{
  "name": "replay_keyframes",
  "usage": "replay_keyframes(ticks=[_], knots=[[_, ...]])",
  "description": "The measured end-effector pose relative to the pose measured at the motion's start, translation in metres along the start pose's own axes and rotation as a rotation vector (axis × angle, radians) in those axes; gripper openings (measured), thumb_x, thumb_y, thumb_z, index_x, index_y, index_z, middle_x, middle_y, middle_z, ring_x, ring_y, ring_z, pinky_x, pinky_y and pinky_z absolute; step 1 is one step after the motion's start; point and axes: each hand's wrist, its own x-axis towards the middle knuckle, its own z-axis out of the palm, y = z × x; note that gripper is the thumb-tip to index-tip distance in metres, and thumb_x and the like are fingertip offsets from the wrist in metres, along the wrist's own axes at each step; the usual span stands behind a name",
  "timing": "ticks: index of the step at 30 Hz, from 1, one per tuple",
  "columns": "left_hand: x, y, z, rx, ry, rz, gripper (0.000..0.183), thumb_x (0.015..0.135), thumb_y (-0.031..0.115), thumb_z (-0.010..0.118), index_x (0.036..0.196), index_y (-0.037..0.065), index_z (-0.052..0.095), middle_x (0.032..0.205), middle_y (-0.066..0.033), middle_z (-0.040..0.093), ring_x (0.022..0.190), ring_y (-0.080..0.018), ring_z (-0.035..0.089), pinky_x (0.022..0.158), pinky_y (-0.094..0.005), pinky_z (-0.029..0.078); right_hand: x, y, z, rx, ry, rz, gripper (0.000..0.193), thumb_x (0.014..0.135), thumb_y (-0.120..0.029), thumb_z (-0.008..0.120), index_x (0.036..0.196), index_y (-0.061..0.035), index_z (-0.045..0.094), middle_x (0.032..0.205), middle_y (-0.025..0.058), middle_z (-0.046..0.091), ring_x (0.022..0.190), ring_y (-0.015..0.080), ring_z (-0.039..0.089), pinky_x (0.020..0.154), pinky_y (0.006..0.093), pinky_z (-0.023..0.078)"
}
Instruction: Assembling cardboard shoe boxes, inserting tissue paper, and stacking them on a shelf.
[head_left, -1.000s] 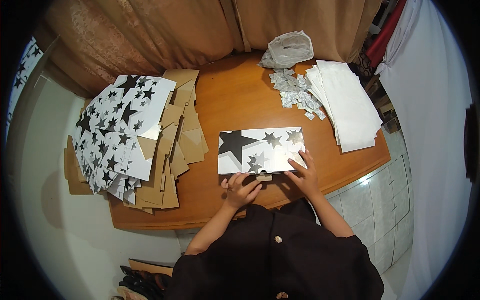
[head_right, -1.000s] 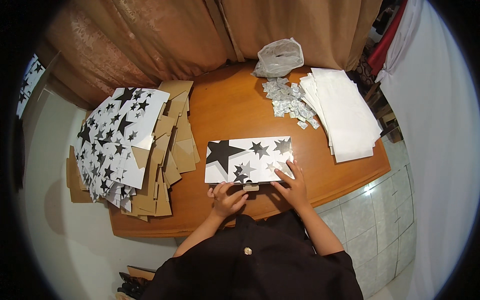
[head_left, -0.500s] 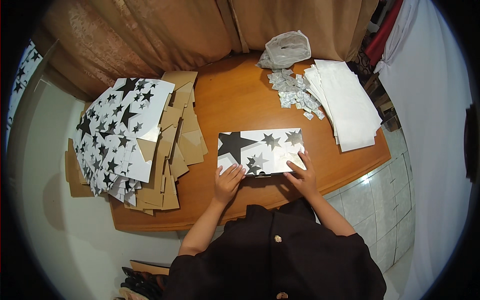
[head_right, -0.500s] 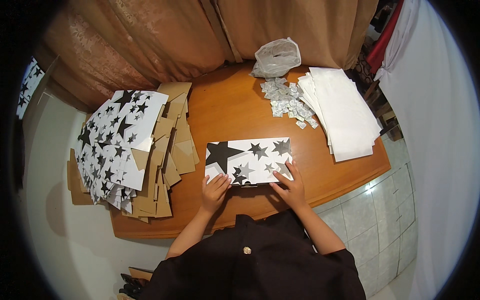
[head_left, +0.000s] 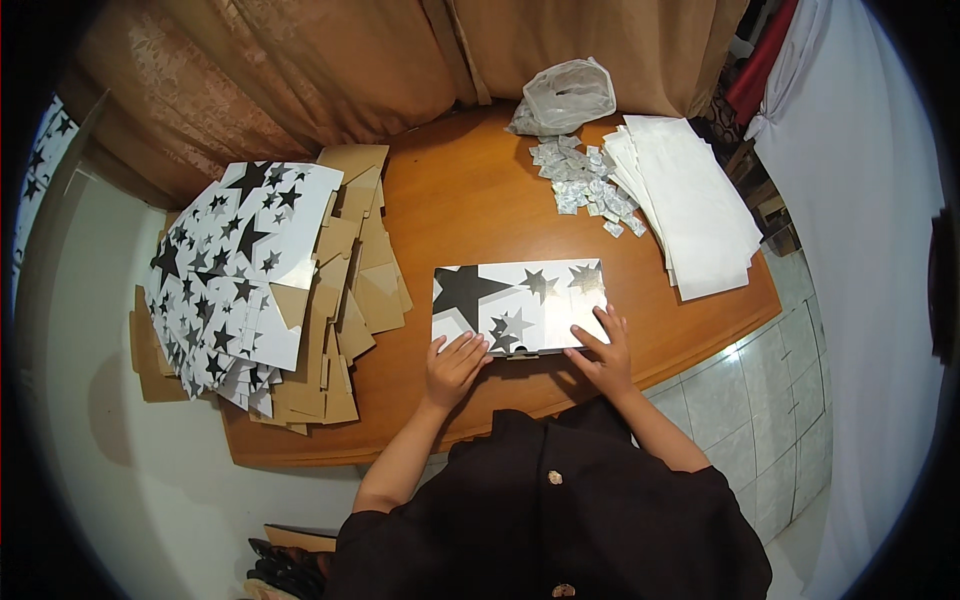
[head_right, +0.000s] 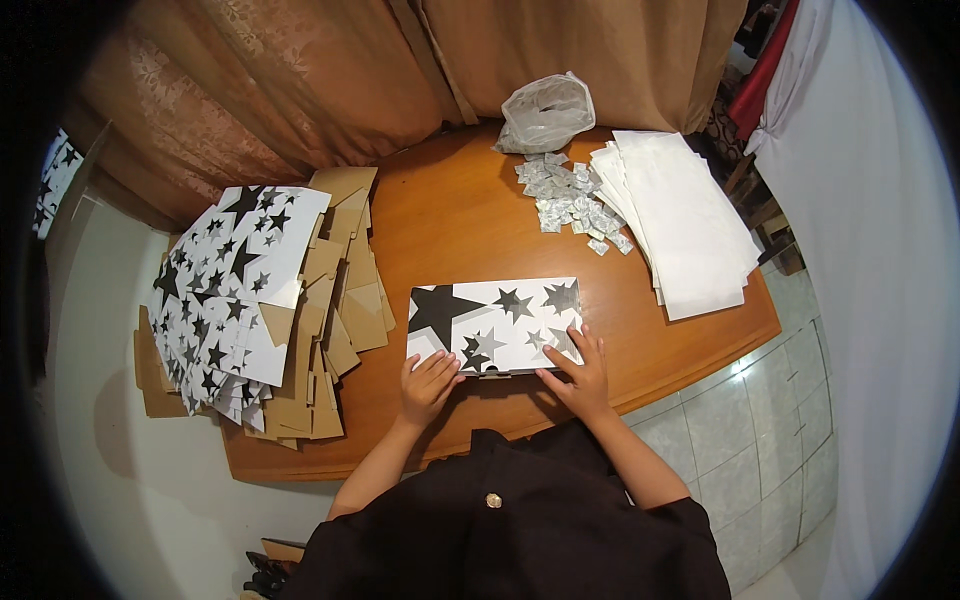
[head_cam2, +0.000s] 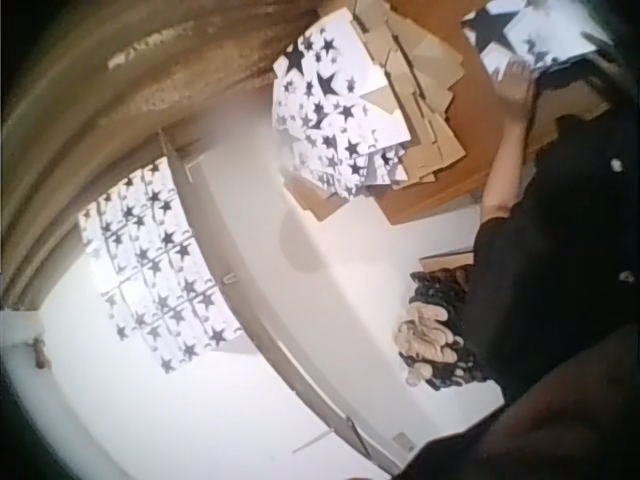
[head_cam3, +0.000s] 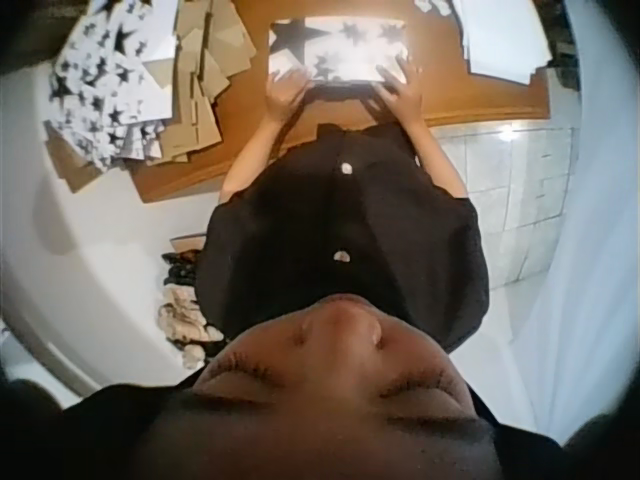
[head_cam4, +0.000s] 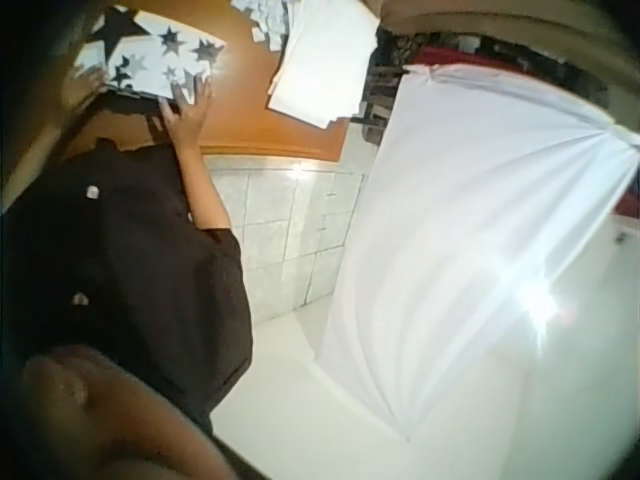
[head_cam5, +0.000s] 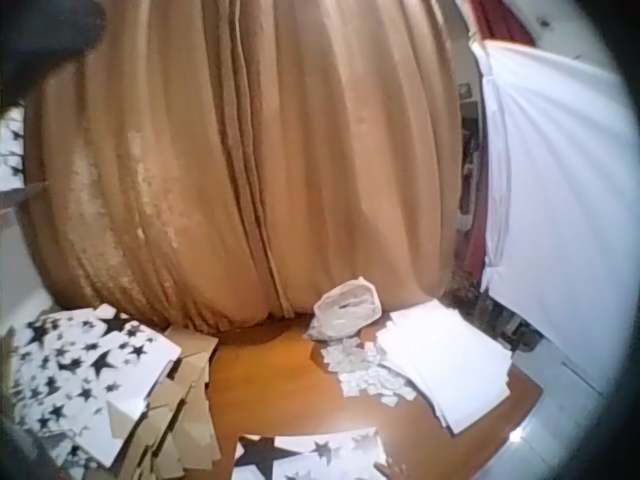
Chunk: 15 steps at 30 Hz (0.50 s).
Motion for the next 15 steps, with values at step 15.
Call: replay_keyframes(ticks=[15], knots=[[0.003, 0.002, 0.002, -0.064, 0.048, 0.049, 0.02, 0.074, 0.013, 0.07, 0.094, 0.01, 0.067, 0.1, -0.0026, 0.067, 0.096, -0.0166, 0.062, 0.075, -0.0347, 0.043, 0.001, -0.01, 0.003, -0.314, 0.118, -0.302, 0.024, 0.074, -0.028, 0.071, 0.097, -0.0221, 0.069, 0.112, -0.0019, 0.062, 0.115, 0.0252, 0.052, 0.108, 0.0543, 0.006]])
